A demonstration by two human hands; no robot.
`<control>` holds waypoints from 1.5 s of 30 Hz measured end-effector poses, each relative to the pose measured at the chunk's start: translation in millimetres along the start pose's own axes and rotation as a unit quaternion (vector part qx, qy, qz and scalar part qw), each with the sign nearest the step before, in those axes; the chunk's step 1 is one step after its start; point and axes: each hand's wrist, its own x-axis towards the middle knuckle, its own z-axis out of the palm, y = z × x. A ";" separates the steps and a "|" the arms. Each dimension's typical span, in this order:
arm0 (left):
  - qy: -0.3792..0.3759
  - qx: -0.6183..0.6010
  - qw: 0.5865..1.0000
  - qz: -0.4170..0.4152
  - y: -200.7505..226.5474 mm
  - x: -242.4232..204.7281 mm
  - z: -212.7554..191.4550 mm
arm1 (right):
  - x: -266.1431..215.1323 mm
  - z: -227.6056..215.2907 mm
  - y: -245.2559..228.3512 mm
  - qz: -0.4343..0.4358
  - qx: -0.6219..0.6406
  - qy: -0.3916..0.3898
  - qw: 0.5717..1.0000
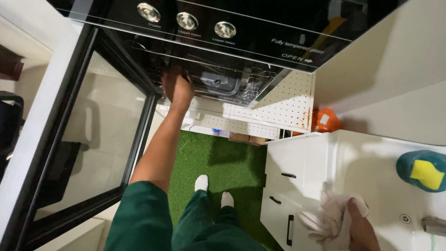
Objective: Placing dental instruments into a sterilization tray and then into a sterilizer.
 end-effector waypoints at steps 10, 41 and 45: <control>0.062 0.084 0.977 0.184 -72.1 100.1 110.3 | 131.0 -6.8 -104.5 -0.153 -0.327 0.148 0.921; 0.011 -0.011 0.949 0.315 -79.8 78.7 105.5 | 147.4 431.8 -330.7 -0.371 -0.204 0.051 0.904; -0.205 0.031 0.965 0.161 -64.4 79.3 84.0 | 207.9 451.3 -320.6 -0.284 -0.254 0.047 0.923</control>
